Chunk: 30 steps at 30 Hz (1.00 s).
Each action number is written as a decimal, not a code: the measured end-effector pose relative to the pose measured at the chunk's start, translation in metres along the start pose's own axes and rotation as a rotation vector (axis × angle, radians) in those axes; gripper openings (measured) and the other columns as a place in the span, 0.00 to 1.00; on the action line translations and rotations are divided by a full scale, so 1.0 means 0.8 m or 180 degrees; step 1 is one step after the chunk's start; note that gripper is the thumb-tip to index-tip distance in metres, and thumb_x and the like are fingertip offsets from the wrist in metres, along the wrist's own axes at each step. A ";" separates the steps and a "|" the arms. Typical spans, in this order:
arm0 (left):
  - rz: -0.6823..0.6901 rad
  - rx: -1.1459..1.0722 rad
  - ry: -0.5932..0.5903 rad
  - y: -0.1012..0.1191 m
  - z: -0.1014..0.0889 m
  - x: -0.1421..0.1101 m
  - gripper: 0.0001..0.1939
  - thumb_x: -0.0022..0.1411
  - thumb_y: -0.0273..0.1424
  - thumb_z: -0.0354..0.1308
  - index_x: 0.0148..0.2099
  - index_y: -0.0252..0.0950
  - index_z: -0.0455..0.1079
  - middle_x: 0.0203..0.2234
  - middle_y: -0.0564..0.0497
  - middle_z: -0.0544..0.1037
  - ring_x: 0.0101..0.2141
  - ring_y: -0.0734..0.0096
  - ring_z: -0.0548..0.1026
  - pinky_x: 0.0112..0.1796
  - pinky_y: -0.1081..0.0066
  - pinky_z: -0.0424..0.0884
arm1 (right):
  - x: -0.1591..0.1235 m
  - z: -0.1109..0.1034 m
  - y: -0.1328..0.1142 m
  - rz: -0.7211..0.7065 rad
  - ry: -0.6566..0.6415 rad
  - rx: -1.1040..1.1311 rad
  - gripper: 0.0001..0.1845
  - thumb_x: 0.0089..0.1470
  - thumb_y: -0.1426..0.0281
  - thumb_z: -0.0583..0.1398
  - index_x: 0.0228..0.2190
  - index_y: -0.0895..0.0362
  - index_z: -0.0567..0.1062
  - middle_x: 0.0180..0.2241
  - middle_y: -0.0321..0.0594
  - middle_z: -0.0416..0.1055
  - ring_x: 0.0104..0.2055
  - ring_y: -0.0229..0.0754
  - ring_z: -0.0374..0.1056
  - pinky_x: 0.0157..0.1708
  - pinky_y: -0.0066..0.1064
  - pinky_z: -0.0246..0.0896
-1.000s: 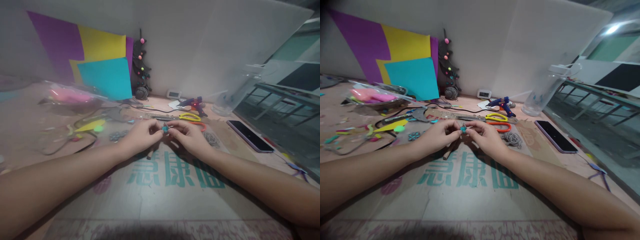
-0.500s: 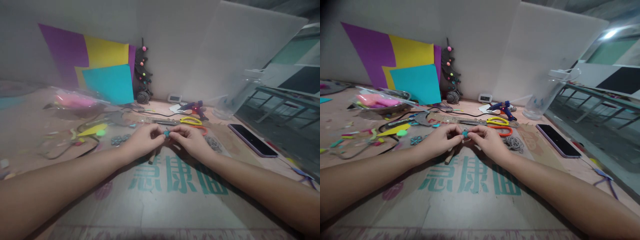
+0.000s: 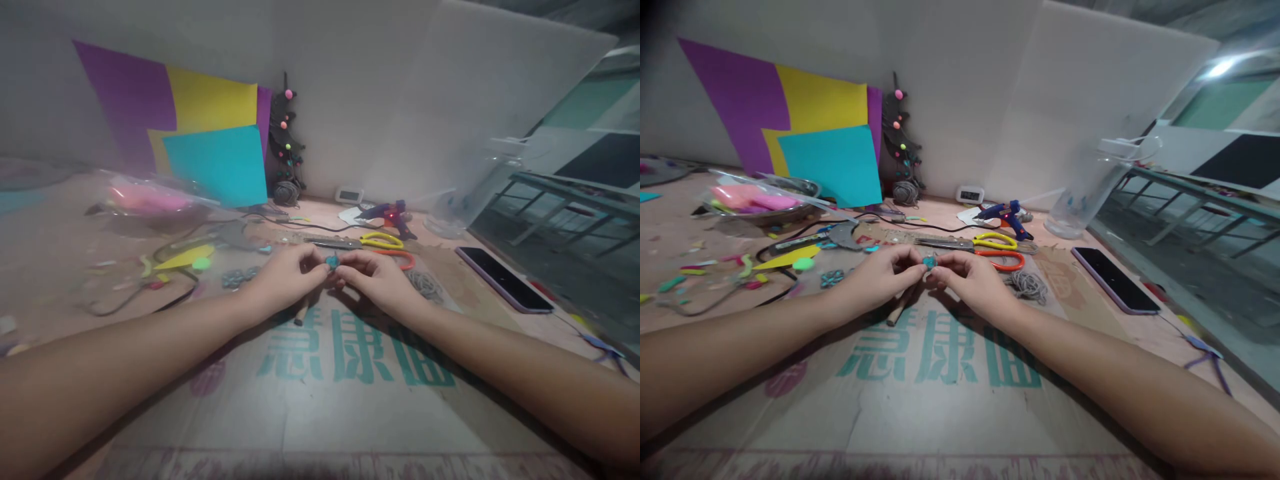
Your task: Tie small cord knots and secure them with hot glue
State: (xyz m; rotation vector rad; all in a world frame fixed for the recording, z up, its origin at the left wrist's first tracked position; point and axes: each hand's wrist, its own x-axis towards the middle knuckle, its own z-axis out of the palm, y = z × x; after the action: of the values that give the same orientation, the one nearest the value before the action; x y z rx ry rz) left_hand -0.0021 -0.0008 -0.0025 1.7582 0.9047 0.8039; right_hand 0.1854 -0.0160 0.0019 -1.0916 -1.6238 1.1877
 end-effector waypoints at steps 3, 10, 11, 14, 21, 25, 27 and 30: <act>-0.0033 -0.0046 -0.0089 0.000 0.000 -0.001 0.06 0.64 0.33 0.50 0.35 0.37 0.61 0.16 0.58 0.72 0.09 0.75 0.69 0.10 0.80 0.59 | 0.000 0.001 0.000 0.0040 0.0089 -0.0181 0.11 0.51 0.64 0.64 0.33 0.58 0.75 0.31 0.39 0.78 0.32 0.41 0.76 0.35 0.32 0.71; 0.0020 0.0007 -0.0034 0.001 0.000 -0.002 0.06 0.64 0.34 0.50 0.35 0.38 0.61 0.15 0.59 0.71 0.09 0.75 0.68 0.10 0.80 0.59 | 0.000 -0.002 -0.001 -0.0114 0.0070 -0.0288 0.12 0.54 0.61 0.62 0.32 0.58 0.75 0.30 0.39 0.78 0.32 0.40 0.75 0.36 0.32 0.70; 0.0010 -0.0031 -0.0021 0.002 0.000 -0.002 0.06 0.65 0.34 0.49 0.35 0.38 0.61 0.14 0.59 0.71 0.09 0.75 0.68 0.10 0.80 0.58 | 0.000 -0.003 0.000 -0.0125 0.0060 -0.0247 0.13 0.55 0.60 0.61 0.32 0.58 0.76 0.29 0.39 0.78 0.32 0.40 0.75 0.37 0.32 0.70; -0.0081 -0.0144 -0.0089 0.002 0.000 -0.002 0.08 0.65 0.36 0.49 0.36 0.38 0.61 0.14 0.60 0.69 0.09 0.75 0.68 0.10 0.79 0.58 | 0.001 -0.004 0.002 -0.0135 0.0031 -0.0134 0.13 0.54 0.60 0.62 0.32 0.57 0.76 0.28 0.38 0.78 0.32 0.39 0.74 0.37 0.32 0.70; 0.0510 0.0619 0.0126 -0.001 -0.005 0.006 0.09 0.63 0.34 0.52 0.37 0.36 0.72 0.28 0.52 0.78 0.27 0.73 0.75 0.26 0.77 0.67 | 0.001 -0.007 0.002 -0.0100 0.0191 0.0111 0.13 0.52 0.60 0.64 0.29 0.58 0.74 0.26 0.37 0.76 0.30 0.37 0.73 0.36 0.31 0.69; 0.0712 0.0755 0.0353 -0.004 -0.007 0.010 0.13 0.62 0.28 0.51 0.48 0.37 0.71 0.41 0.47 0.78 0.38 0.67 0.76 0.39 0.70 0.72 | -0.005 -0.007 -0.002 -0.0083 0.0020 -0.0006 0.14 0.53 0.59 0.63 0.28 0.58 0.73 0.27 0.38 0.76 0.30 0.38 0.73 0.35 0.32 0.69; 0.0919 0.0825 0.0292 -0.005 -0.007 0.011 0.17 0.62 0.27 0.52 0.53 0.38 0.69 0.47 0.45 0.76 0.45 0.64 0.75 0.47 0.65 0.70 | -0.007 -0.006 -0.005 -0.0071 -0.0143 -0.0173 0.14 0.53 0.59 0.63 0.29 0.58 0.73 0.27 0.38 0.76 0.30 0.38 0.73 0.34 0.32 0.69; 0.1221 0.0919 0.0039 -0.004 -0.006 0.011 0.14 0.61 0.26 0.52 0.47 0.38 0.74 0.50 0.46 0.75 0.52 0.62 0.70 0.55 0.62 0.64 | -0.009 -0.003 -0.008 -0.0083 -0.0351 -0.0315 0.15 0.53 0.59 0.62 0.29 0.58 0.73 0.26 0.38 0.76 0.29 0.38 0.73 0.32 0.31 0.68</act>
State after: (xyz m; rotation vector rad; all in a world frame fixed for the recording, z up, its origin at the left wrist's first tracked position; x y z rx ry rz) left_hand -0.0026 0.0095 -0.0031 2.2246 0.7262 0.9643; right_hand 0.1888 -0.0234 0.0077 -1.0794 -1.7926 1.1792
